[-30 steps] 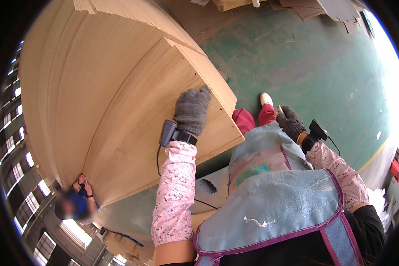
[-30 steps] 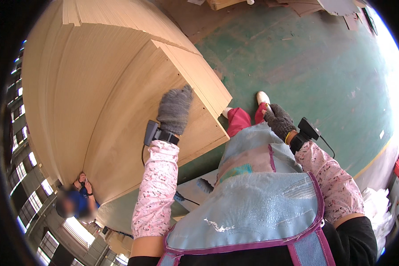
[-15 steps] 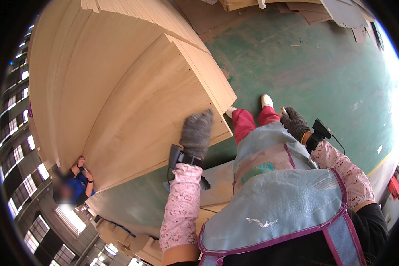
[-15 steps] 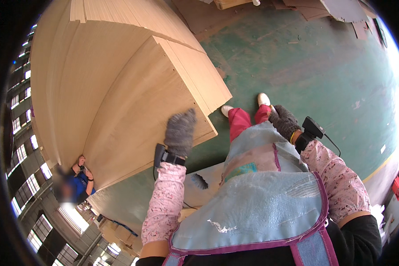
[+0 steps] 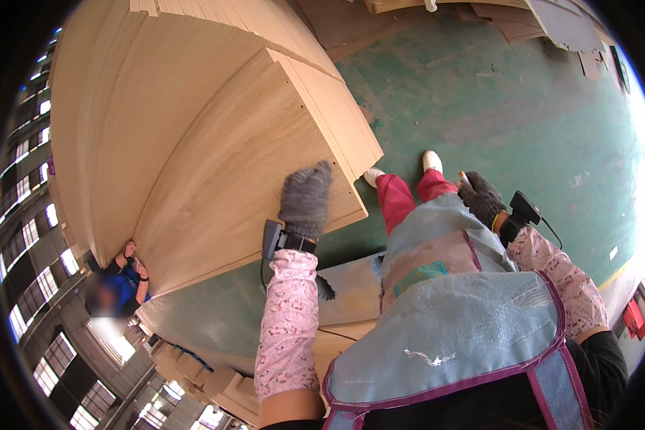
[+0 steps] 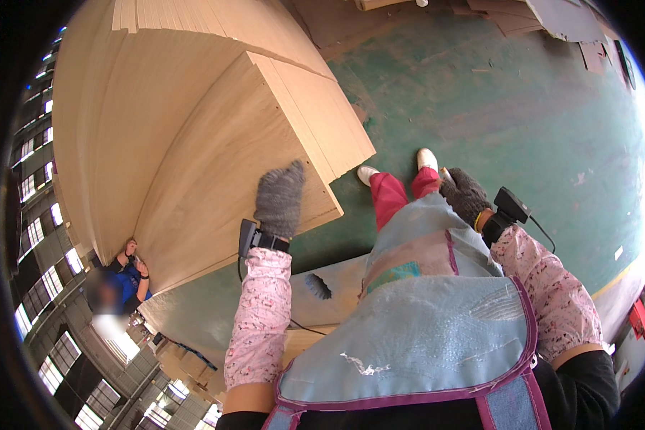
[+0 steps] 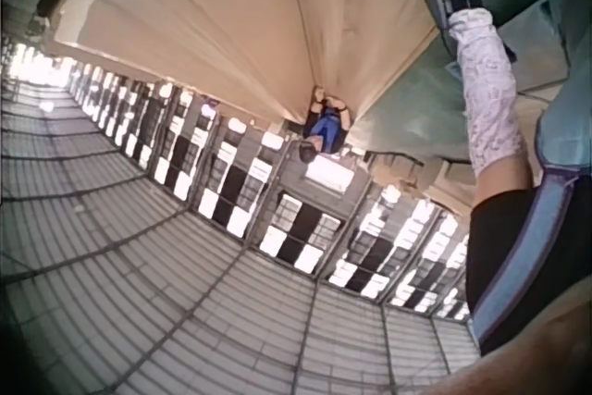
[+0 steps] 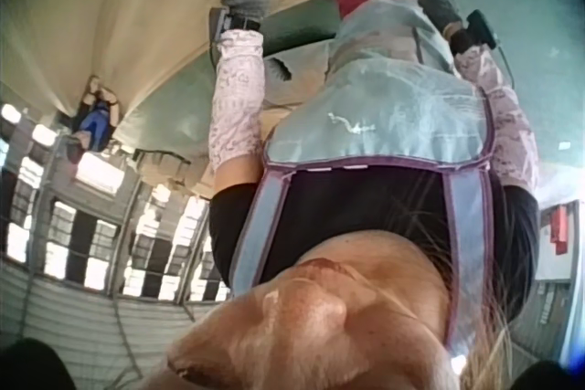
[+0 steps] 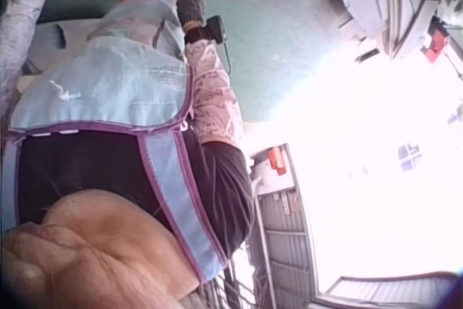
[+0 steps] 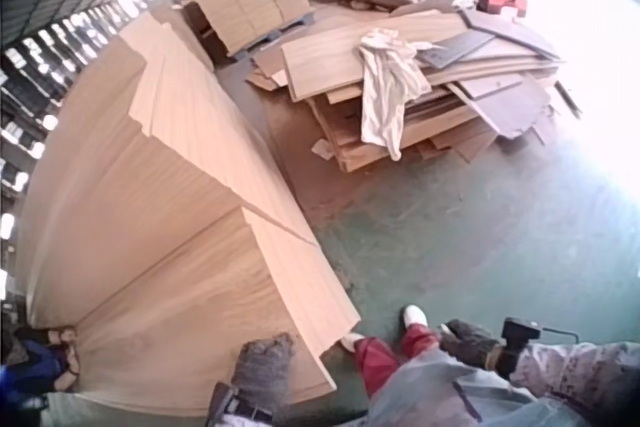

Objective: Inspecting and marking wood panels using a white crayon or marker in a furniture manufacturing facility.

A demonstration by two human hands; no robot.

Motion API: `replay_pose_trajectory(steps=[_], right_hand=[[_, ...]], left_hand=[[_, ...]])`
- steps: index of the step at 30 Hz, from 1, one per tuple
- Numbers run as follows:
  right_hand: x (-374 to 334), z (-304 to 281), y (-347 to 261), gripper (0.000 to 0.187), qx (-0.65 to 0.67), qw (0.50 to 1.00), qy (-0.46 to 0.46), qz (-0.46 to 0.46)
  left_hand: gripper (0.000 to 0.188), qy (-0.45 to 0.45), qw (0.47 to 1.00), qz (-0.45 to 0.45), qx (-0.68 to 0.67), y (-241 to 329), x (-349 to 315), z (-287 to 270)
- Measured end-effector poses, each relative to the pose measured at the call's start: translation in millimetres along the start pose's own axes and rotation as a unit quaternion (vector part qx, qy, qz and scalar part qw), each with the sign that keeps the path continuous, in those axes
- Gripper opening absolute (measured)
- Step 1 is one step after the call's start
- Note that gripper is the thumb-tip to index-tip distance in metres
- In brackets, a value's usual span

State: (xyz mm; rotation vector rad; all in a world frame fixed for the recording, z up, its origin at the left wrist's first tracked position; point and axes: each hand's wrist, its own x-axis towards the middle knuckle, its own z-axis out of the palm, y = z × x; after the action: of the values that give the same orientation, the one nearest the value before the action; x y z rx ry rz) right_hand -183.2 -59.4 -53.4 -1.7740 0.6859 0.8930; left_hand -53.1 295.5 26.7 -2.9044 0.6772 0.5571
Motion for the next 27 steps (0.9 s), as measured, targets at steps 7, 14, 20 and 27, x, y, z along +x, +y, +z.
replay_pose_trajectory(steps=[7, 14, 20, 27], right_hand=[[2.4, -1.2, -0.8, 0.037, -0.016, 1.000, 0.001, 0.013], [2.1, 4.1, -0.7, 0.034, 0.002, 1.000, 0.001, -0.027], [3.2, 6.8, 0.1, 0.035, -0.040, 0.998, -0.017, -0.052], [1.2, 6.3, -1.1, 0.035, -0.040, 0.997, -0.022, -0.061]], left_hand=[[0.027, 0.055, 0.997, 0.058, -0.019, 8.6, -16.7, 11.1], [0.031, -0.050, 0.991, 0.120, 0.022, 45.4, -77.5, 0.4], [0.028, -0.013, 0.994, 0.035, -0.107, 45.1, -71.2, 10.1], [0.033, 0.063, 0.985, 0.059, -0.152, 41.3, -84.2, 27.3]])
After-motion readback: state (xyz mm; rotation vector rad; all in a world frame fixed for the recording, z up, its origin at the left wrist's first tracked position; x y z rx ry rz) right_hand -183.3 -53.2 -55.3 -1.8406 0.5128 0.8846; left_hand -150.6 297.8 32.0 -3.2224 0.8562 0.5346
